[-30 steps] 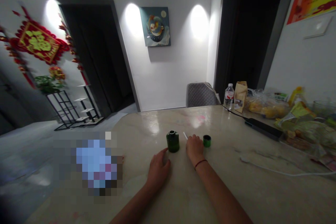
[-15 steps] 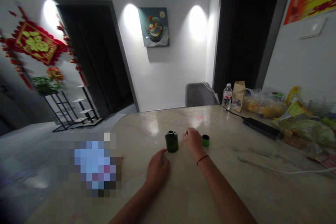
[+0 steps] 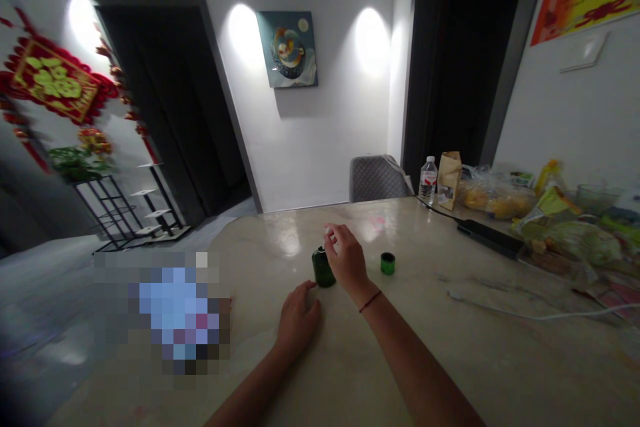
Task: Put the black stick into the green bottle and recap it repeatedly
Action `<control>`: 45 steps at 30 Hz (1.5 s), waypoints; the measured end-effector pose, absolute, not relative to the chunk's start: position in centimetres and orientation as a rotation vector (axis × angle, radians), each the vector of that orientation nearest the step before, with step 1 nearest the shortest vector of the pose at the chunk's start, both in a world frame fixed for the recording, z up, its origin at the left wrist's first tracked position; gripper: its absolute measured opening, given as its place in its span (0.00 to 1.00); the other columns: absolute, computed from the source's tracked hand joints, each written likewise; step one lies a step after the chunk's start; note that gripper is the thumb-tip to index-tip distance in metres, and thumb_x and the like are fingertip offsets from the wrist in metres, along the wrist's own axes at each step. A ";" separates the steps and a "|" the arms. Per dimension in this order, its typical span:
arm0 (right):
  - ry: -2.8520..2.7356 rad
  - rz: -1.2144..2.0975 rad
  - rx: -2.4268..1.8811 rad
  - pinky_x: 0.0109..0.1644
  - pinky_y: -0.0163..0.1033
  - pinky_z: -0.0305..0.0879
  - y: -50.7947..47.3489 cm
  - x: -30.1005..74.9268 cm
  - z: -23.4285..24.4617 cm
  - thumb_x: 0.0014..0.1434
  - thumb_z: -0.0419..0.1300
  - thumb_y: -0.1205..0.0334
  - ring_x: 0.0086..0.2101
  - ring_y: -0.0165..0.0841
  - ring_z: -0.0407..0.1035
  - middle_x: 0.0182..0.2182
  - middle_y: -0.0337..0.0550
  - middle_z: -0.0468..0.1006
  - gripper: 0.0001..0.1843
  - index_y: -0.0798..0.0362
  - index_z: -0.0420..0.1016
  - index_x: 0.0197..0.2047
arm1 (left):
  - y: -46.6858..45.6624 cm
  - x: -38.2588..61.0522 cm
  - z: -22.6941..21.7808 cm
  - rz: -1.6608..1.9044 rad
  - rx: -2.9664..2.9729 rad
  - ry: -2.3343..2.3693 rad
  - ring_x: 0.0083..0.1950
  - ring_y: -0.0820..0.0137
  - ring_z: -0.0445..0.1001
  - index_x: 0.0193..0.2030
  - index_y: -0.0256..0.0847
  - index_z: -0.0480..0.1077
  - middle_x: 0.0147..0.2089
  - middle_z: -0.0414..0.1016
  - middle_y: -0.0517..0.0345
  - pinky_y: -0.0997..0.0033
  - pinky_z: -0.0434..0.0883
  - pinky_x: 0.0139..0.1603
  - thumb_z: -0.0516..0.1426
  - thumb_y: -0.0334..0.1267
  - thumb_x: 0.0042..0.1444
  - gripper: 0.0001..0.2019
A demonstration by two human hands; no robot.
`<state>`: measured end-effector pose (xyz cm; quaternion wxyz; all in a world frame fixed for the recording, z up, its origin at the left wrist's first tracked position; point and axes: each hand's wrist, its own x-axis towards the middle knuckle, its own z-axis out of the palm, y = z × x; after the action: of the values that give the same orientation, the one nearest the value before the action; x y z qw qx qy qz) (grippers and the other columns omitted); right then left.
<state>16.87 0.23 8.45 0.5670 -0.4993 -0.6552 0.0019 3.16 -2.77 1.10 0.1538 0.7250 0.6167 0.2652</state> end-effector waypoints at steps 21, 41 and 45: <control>-1.919 -0.203 -1.554 0.53 0.41 0.56 1.7 15.9 5.0 0.60 0.46 0.67 0.48 0.36 0.60 0.47 0.50 0.69 0.18 0.53 0.67 0.52 | -2.5 3.0 0.5 0.724 2.117 1.749 0.60 0.68 0.58 0.53 0.41 0.63 0.59 0.62 0.54 0.63 0.45 0.64 0.47 0.33 0.51 0.21; -1.894 0.071 -2.237 0.40 0.37 0.64 1.7 20.3 4.6 0.55 0.48 0.73 0.40 0.39 0.71 0.39 0.59 0.75 0.15 0.61 0.74 0.41 | -2.6 3.1 0.7 0.716 2.089 1.755 0.61 0.68 0.57 0.52 0.42 0.64 0.60 0.62 0.54 0.62 0.44 0.65 0.48 0.33 0.51 0.20; -1.845 0.054 -2.342 0.37 0.41 0.66 1.8 20.0 3.6 0.54 0.47 0.78 0.39 0.43 0.72 0.37 0.62 0.76 0.17 0.62 0.76 0.36 | -2.6 3.1 0.8 0.708 2.094 1.753 0.61 0.68 0.57 0.52 0.42 0.64 0.60 0.62 0.54 0.62 0.44 0.64 0.48 0.34 0.51 0.20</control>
<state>20.02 1.84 3.65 0.0795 -0.7829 -0.6168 0.0180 3.05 -2.60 0.76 0.1596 0.7327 0.6135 0.2476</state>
